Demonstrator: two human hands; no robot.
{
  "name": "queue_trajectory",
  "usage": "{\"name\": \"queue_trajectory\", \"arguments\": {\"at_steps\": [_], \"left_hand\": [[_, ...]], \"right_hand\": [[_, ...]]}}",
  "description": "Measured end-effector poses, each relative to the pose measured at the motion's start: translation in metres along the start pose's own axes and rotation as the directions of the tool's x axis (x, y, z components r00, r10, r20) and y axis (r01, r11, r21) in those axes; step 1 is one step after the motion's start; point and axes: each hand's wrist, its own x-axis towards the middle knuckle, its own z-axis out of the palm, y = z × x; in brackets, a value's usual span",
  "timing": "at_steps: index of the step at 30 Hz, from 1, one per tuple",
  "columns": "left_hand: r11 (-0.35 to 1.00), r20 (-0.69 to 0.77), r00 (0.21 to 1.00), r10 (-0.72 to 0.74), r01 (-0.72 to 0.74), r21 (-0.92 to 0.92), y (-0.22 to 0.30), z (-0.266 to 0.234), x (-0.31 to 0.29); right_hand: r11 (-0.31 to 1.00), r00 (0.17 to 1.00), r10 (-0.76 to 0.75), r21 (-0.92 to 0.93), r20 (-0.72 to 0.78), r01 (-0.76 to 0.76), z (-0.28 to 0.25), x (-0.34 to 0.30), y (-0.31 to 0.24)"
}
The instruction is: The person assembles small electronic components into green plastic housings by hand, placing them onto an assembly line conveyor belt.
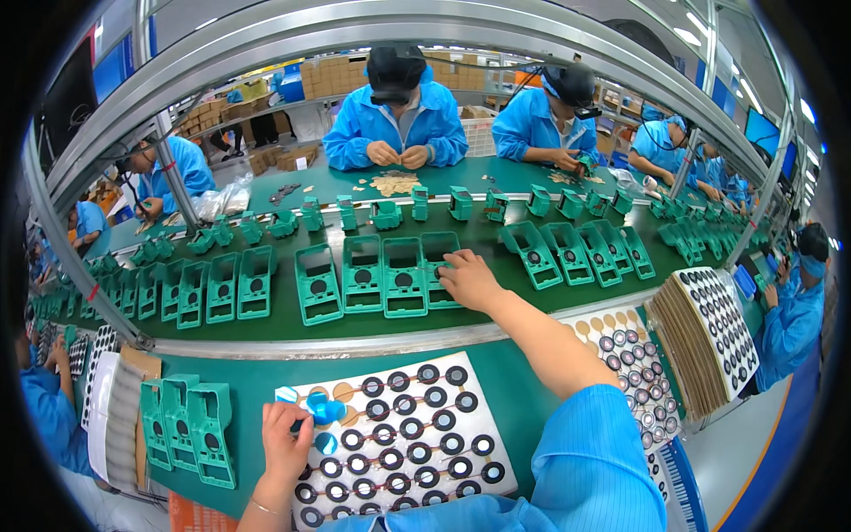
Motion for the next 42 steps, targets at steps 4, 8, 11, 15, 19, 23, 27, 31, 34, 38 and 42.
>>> {"name": "queue_trajectory", "arguments": {"at_steps": [4,8,11,15,19,23,27,31,34,38,42], "left_hand": [[0.994,-0.024,0.997,-0.075,0.073,-0.076,0.002,-0.008,0.003],[0.995,-0.021,0.997,-0.075,0.073,-0.065,-0.005,-0.005,0.006],[0.996,0.034,0.995,-0.091,0.092,-0.019,-0.009,-0.007,0.004],[0.995,0.077,0.994,-0.082,0.077,0.068,-0.007,-0.015,0.001],[0.987,0.084,0.995,-0.046,0.032,0.159,0.017,-0.035,0.007],[0.990,0.248,0.961,0.119,-0.135,0.049,0.038,-0.036,0.002],[0.971,0.365,0.913,0.181,-0.224,0.079,0.043,-0.018,-0.004],[0.953,0.386,0.893,0.229,-0.286,0.097,0.039,-0.005,-0.002],[0.955,0.403,0.884,0.238,-0.288,0.067,0.044,-0.003,0.004],[0.953,0.446,0.893,-0.054,0.180,-0.244,0.052,-0.009,0.013],[0.762,0.562,0.810,-0.164,0.467,-0.450,0.049,-0.014,0.020]], "right_hand": [[0.954,0.979,0.173,0.228,0.112,-0.194,-0.003,-0.001,-0.027],[0.953,0.962,0.273,0.135,0.021,-0.273,-0.002,-0.004,-0.035],[0.939,0.940,0.322,0.091,0.113,-0.332,-0.002,0.001,-0.036],[0.913,0.903,0.331,0.150,0.273,-0.380,-0.019,0.014,-0.035],[0.900,0.950,0.254,0.404,-0.181,-0.164,-0.039,0.001,-0.077],[0.752,0.981,0.146,0.659,-0.124,-0.029,-0.095,-0.015,-0.147],[0.759,0.985,-0.054,0.635,-0.163,0.147,-0.128,-0.031,-0.189],[0.715,0.994,-0.069,0.690,-0.089,0.111,-0.136,-0.046,-0.201],[0.718,0.985,-0.059,0.679,-0.161,0.154,-0.133,-0.052,-0.199],[0.642,0.996,-0.053,0.761,-0.074,0.091,-0.124,-0.055,-0.190],[0.427,0.947,-0.023,0.859,0.322,-0.282,-0.111,-0.059,-0.180]]}}
